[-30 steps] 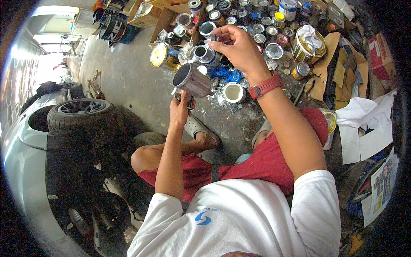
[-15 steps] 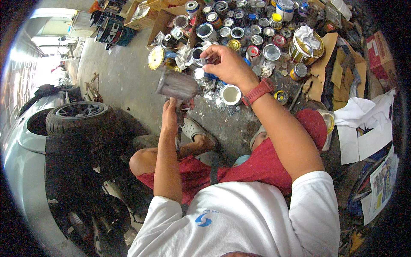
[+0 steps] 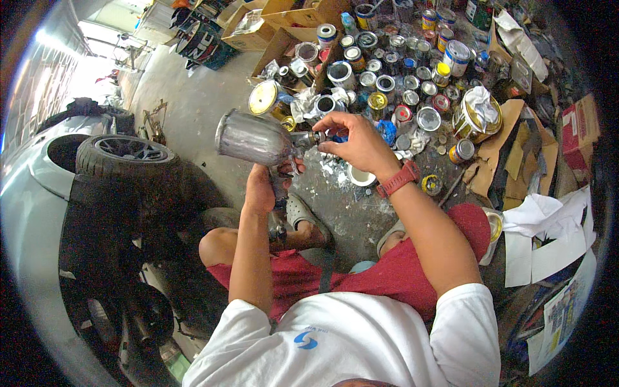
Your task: The person places a white car part on a tire, walks through the garage, then sits on the floor to open paint cans and pour paint into a spray gun. They adjust the spray gun and handle a syringe and a box of primer.
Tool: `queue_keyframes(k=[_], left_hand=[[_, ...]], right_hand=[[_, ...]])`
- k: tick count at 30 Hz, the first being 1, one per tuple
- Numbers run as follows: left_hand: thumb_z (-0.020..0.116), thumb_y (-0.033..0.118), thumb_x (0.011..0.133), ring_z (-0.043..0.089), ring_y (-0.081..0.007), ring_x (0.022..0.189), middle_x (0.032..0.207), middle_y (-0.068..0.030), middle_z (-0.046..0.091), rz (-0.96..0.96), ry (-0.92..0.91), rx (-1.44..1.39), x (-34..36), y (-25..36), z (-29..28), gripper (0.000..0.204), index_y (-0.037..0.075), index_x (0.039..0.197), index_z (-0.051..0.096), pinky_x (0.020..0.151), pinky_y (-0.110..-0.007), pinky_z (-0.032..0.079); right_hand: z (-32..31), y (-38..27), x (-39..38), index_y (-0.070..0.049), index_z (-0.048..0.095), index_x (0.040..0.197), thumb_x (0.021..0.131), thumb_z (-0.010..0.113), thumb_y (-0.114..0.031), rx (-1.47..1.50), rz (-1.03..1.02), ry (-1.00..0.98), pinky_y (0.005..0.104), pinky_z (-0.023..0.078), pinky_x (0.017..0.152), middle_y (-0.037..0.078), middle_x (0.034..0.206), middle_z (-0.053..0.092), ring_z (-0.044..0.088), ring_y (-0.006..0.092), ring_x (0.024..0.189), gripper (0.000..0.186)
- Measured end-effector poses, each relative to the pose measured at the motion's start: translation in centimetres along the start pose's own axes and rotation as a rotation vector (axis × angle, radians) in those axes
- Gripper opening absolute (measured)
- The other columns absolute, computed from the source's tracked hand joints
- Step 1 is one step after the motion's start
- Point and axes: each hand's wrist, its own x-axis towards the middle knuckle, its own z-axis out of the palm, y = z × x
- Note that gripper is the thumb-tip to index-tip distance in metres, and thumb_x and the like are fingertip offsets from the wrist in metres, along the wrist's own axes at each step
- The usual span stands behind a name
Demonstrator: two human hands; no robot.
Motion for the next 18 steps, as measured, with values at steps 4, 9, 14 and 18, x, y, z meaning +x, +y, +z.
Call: queue_keyframes(k=[4, 9, 14, 18], left_hand=[[0.044, 0.053, 0.103, 0.071, -0.0146, 0.094, 0.107, -0.0064, 0.077, -0.017, 0.051, 0.031, -0.2, 0.4, 0.1, 0.052, 0.01, 0.121, 0.067, 0.062, -0.025, 0.042], [0.046, 0.054, 0.101, 0.072, -0.0139, 0.093, 0.105, -0.0051, 0.076, -0.026, 0.027, 0.051, -0.6, 0.9, 0.4, 0.052, 0.012, 0.122, 0.066, 0.062, -0.025, 0.041], [0.047, 0.053, 0.1, 0.072, -0.0137, 0.091, 0.105, -0.0052, 0.076, -0.009, 0.042, 0.116, -0.8, 1.1, 0.7, 0.05, 0.013, 0.124, 0.065, 0.062, -0.024, 0.042], [0.046, 0.052, 0.101, 0.072, -0.0137, 0.09, 0.104, -0.0064, 0.076, 0.019, 0.023, 0.131, -0.9, 1.1, 0.7, 0.05, 0.012, 0.123, 0.065, 0.062, -0.024, 0.043]], right_hand=[[-0.1, -0.7, 0.0, -0.012, 0.079, 0.109, 0.08, 0.087, -0.015, -0.016, -0.022, 0.014, 0.0361, 0.056, 0.087, 0.009, 0.108, 0.077, 0.072, 0.0247, 0.101, 0.031], [-0.1, -1.0, -0.1, -0.009, 0.078, 0.113, 0.081, 0.088, -0.013, -0.135, -0.136, 0.017, 0.0322, 0.056, 0.087, 0.005, 0.103, 0.075, 0.071, 0.0176, 0.092, 0.034], [0.0, -1.1, -0.1, -0.007, 0.075, 0.112, 0.08, 0.088, -0.013, -0.132, -0.115, 0.012, 0.0327, 0.056, 0.087, 0.006, 0.104, 0.076, 0.072, 0.0189, 0.096, 0.035], [0.2, -0.7, -0.2, -0.003, 0.073, 0.109, 0.086, 0.085, -0.019, -0.083, -0.081, -0.01, 0.0333, 0.056, 0.084, 0.008, 0.101, 0.076, 0.073, 0.0175, 0.095, 0.03]])
